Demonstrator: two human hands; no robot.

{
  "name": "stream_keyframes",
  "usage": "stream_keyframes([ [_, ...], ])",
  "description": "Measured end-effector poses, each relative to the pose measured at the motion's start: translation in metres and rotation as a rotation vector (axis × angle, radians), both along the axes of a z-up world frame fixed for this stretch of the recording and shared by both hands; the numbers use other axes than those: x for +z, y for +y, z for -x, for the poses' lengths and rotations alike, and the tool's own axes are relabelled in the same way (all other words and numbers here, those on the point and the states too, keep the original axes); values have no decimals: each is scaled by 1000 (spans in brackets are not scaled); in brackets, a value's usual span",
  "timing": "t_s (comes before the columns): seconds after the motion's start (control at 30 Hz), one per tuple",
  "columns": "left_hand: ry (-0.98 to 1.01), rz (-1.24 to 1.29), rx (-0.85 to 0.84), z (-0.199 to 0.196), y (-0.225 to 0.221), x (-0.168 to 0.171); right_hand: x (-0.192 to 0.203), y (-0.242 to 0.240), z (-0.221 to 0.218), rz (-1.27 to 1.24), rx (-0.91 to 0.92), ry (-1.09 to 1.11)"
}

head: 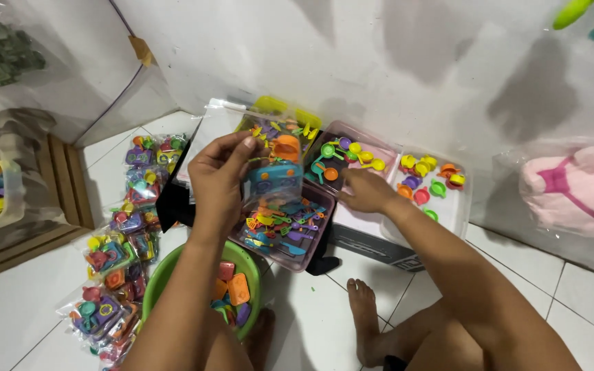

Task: The person sits on the floor and sorts colorful plastic toys from a green bowl and a pink container into small clear plastic bags. They pick up various items, including toy spoons and other shapes, place them into the bags, and set the filled bags aside.

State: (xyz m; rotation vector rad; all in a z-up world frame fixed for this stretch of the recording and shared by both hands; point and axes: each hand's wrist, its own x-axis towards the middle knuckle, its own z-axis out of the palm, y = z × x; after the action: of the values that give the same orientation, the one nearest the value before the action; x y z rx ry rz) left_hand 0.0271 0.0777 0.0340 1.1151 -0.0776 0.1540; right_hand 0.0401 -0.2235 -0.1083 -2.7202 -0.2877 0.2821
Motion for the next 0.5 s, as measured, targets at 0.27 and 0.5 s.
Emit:
stream_keyframes([
  [0.27, -8, 32, 61, -8, 7, -4, -2, 80, -26, 24, 180, -158],
  [0.5, -2, -29, 56, 2, 16, 6, -70, 88, -62, 197, 273, -239],
])
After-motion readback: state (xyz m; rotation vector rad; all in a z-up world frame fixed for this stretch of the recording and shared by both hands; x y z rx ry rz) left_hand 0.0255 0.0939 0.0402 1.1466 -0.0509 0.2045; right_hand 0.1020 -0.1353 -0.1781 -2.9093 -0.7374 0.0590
